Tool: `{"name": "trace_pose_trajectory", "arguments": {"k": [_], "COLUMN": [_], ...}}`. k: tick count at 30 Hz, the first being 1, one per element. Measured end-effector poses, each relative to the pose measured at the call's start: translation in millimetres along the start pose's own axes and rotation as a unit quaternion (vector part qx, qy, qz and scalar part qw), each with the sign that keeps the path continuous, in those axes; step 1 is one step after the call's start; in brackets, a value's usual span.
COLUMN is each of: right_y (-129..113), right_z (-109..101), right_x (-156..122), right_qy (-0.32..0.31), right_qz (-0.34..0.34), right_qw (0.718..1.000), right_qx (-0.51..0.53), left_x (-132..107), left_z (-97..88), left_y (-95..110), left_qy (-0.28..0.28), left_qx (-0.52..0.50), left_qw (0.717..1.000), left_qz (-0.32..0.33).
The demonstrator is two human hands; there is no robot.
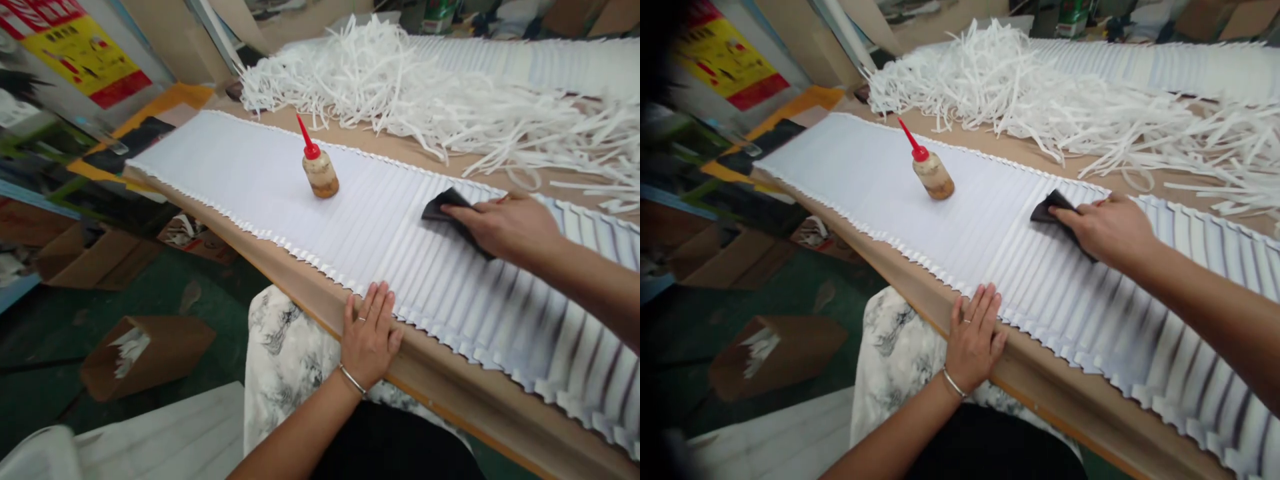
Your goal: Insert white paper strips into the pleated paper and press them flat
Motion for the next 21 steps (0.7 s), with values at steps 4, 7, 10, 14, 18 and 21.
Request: {"name": "trace_pose_trajectory", "arguments": {"k": [4, 7, 10, 14, 18, 21], "right_y": [-16, -97, -162, -156, -48, 1], "right_z": [-11, -12, -16, -38, -65, -69], "right_x": [-34, -57, -66, -97, -199, -270], "right_qy": [-0.002, -0.014, -0.014, 0.013, 0.066, 0.079], "right_qz": [-0.031, -0.125, -0.144, -0.141, 0.088, 0.236], "right_qw": [0.999, 0.992, 0.989, 0.978, 0.990, 0.968], "right_qx": [-0.009, 0.009, 0.037, 0.152, 0.084, 0.018], "left_x": [1, 2, 3, 5, -3, -16], "left_z": [2.1, 4.8, 2.3, -11.0, -18.6, -9.3], "left_y": [-1, -1, -4, -3, 52, 123], "left_qy": [-0.006, -0.006, -0.004, 0.001, -0.012, -0.073], "left_qx": [0.005, 0.005, -0.012, -0.032, -0.085, -0.126], "left_qw": [1.000, 1.000, 1.000, 0.999, 0.990, 0.946], "left_qz": [0.007, 0.006, 0.001, -0.001, 0.113, 0.290]}}
Point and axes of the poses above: each hand's wrist, its own x-axis towards the middle knuckle, its own z-axis out of the palm, y = z × x, the point moved 4 cm from there along x, towards the middle knuckle, and after that the axes turned 14 degrees about -z, right-handed, at the moved point
